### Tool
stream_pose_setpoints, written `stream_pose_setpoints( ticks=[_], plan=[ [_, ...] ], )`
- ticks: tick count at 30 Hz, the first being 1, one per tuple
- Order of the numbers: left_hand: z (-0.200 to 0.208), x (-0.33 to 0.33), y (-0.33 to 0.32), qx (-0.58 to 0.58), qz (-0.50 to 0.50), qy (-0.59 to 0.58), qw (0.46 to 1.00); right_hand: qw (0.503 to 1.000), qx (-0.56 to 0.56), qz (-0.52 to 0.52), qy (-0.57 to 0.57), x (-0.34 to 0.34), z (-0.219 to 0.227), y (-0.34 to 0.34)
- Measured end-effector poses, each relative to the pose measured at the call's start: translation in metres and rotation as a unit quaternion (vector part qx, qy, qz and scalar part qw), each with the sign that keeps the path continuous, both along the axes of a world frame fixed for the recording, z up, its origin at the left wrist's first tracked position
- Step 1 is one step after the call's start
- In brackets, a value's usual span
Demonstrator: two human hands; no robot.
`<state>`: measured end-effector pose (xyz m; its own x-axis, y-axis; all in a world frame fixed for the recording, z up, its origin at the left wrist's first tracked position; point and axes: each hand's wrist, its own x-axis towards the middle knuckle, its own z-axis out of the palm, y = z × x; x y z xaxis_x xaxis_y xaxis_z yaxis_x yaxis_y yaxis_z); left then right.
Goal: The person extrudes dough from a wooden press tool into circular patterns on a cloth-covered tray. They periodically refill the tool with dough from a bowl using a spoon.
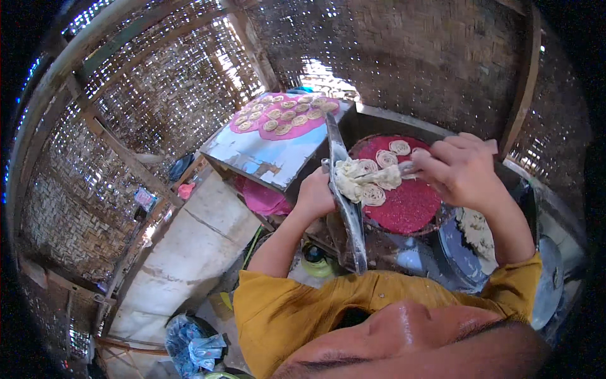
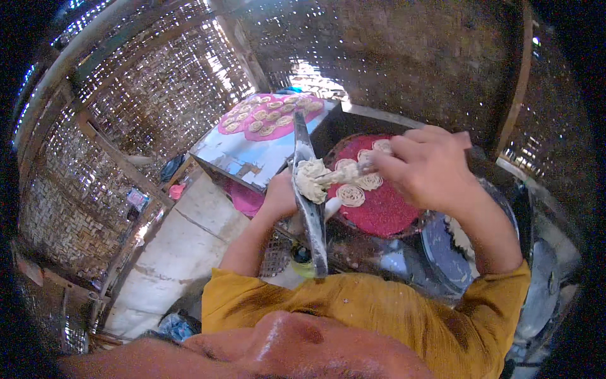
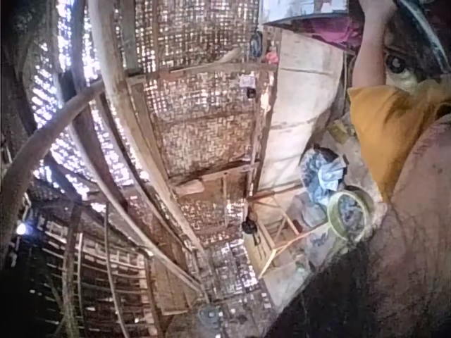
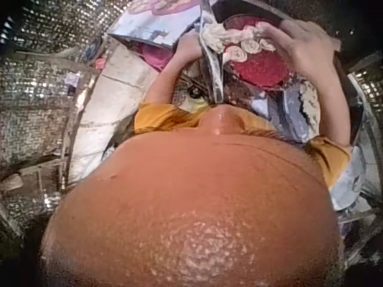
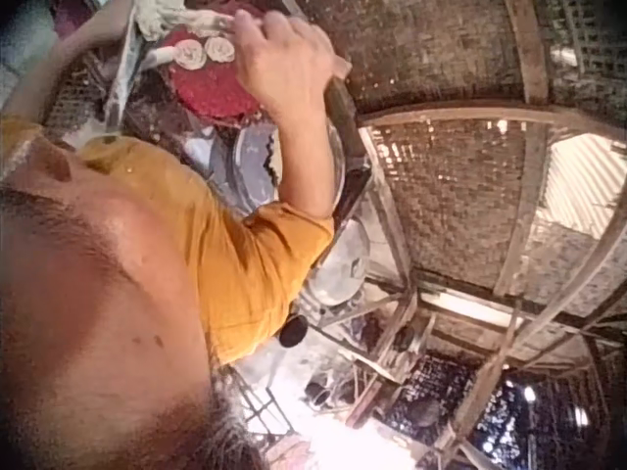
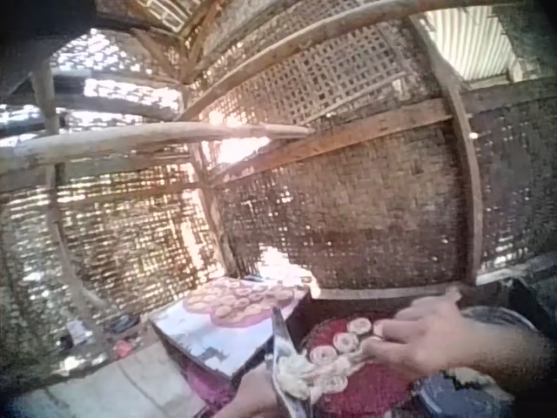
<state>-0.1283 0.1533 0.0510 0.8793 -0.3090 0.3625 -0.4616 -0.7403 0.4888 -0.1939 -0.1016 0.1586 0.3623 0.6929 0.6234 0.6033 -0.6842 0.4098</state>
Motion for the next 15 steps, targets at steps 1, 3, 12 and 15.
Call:
stream_pose_setpoints(
  ticks=[1, 3, 12, 15],
  plan=[
    [-0.005, -0.003, -0.001, 0.002, 0.001, 0.007, 1.000, 1.000, -0.013, 0.027, -0.005, 0.002, -0.006, 0.006],
    [-0.018, -0.005, -0.007, 0.023, -0.006, -0.019, 1.000, 0.998, -0.057, 0.018, 0.007, 0.005, -0.021, 0.018],
    [-0.036, 0.014, 0.017, 0.025, -0.010, 0.027, 0.999, 1.000, -0.006, 0.010, -0.009, 0.004, -0.030, -0.004],
    [-0.029, 0.027, 0.039, -0.117, -0.078, 0.050, 0.989, 0.989, 0.143, -0.041, 0.022, 0.011, -0.024, -0.030]
  ],
)
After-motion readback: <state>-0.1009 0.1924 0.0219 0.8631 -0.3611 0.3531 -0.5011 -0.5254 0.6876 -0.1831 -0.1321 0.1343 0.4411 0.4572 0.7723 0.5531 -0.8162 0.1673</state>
